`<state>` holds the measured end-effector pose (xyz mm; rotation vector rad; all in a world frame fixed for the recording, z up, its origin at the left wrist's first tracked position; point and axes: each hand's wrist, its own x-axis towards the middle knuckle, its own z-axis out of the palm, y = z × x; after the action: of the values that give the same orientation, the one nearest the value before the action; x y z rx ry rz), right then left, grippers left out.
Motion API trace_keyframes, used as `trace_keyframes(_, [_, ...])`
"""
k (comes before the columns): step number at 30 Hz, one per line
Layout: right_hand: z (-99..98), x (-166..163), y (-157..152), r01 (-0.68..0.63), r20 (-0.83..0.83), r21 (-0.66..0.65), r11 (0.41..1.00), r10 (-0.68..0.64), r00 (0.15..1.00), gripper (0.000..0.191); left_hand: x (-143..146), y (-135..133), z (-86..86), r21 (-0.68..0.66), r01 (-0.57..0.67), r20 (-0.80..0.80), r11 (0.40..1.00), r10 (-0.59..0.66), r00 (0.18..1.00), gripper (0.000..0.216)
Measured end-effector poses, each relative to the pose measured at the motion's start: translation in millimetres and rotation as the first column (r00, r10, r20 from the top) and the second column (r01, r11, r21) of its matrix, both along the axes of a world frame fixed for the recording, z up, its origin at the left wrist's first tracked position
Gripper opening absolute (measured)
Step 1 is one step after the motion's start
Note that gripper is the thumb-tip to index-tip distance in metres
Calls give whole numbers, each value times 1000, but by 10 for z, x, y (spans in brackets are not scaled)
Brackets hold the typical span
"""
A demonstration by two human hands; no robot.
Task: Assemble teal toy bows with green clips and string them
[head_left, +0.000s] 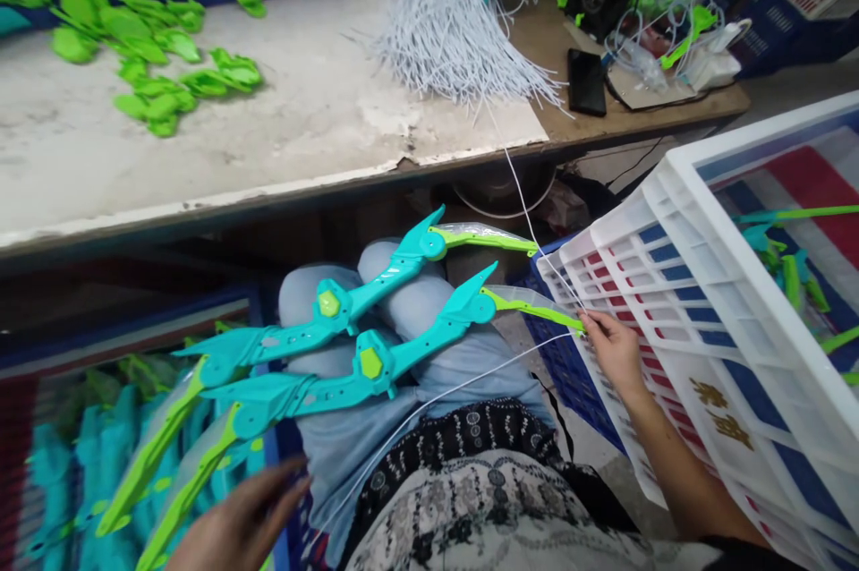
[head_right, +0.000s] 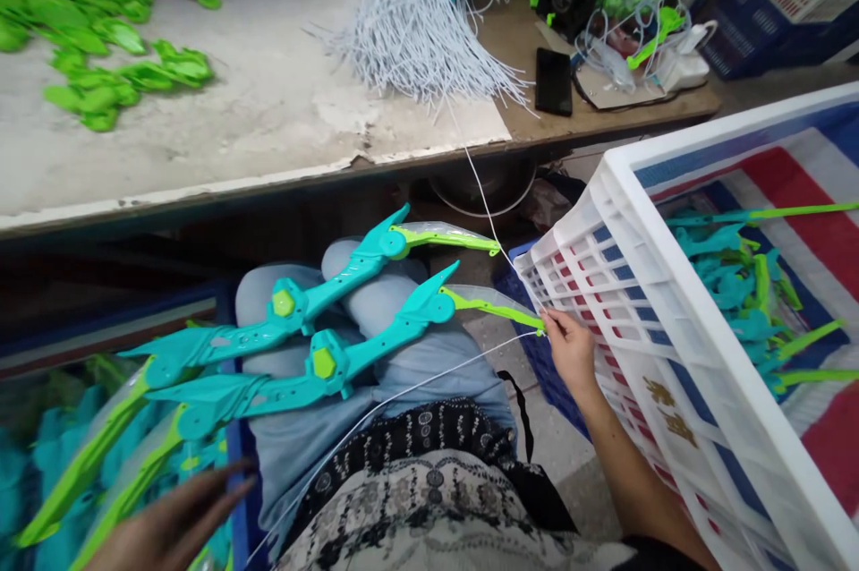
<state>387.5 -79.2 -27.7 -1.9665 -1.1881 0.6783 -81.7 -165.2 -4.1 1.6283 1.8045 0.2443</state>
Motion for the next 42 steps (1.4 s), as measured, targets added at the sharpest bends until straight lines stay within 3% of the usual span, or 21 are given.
trace_keyframes(2, [56, -8, 80, 14, -89, 19, 1000, -13, 996, 34, 217, 403, 34, 283, 106, -81, 953, -87, 993, 42])
trace_keyframes(4, [145, -51, 212, 41, -268, 27, 999, -32, 963, 32, 442, 710, 8, 417, 240, -133, 877, -202, 970, 49])
trace_keyframes(7, [317, -169, 489, 6, -614, 12, 1000, 2, 789, 32, 688, 869, -95, 419, 333, -203, 845, -270, 941, 49])
trace_keyframes(9, [410, -258, 695, -30, -732, 58, 998, 63, 678, 30, 739, 808, -136, 387, 344, -200, 856, -286, 937, 44])
trace_keyframes(10, [437, -299, 794, -29, -736, 91, 995, 87, 671, 29, 731, 759, -137, 372, 351, -179, 859, -305, 936, 42])
trace_keyframes(12, [444, -365, 967, -6, -629, 166, 986, 110, 770, 25, 670, 681, -104, 317, 360, -113, 877, -342, 933, 41])
trace_keyframes(15, [365, -420, 1142, -55, -248, 252, 966, 119, 961, 20, 574, 762, -16, 210, 347, 24, 914, -360, 933, 41])
trace_keyframes(18, [264, -434, 1227, -206, 43, 274, 939, 202, 978, 17, 635, 1126, 25, 197, 227, 161, 954, -260, 952, 42])
trace_keyframes(21, [197, -430, 1262, -321, 161, 316, 893, 283, 945, 18, 938, 1599, -32, 161, 103, 356, 981, -155, 922, 43])
trace_keyframes(23, [170, -423, 1270, -356, 212, 324, 876, 300, 930, 18, 1237, 1867, -115, 19, 74, 528, 997, -73, 846, 39])
trace_keyframes(25, [153, -414, 1268, -379, 251, 304, 874, 310, 917, 18, 1554, 2062, -210, -180, 45, 689, 983, 93, 719, 34])
trace_keyframes(28, [144, -406, 1259, -409, 299, 264, 874, 328, 896, 19, 1964, 2237, -335, -428, 63, 791, 901, 340, 509, 20])
trace_keyframes(31, [147, -410, 1254, -450, 352, 243, 859, 354, 867, 17, 2256, 2343, -417, -566, 118, 778, 816, 482, 403, 11])
trace_keyframes(37, [71, -411, 1262, -513, 303, 244, 823, 438, 846, 14, 2615, 2519, -489, -563, 430, 826, 706, 476, 301, 10])
trace_keyframes(39, [21, -403, 1265, -499, 249, 247, 830, 444, 861, 14, 2693, 2558, -500, -553, 465, 833, 692, 466, 297, 10])
trace_keyframes(42, [-37, -390, 1263, -490, 203, 235, 839, 451, 869, 15, 2772, 2577, -519, -543, 415, 837, 730, 432, 336, 10])
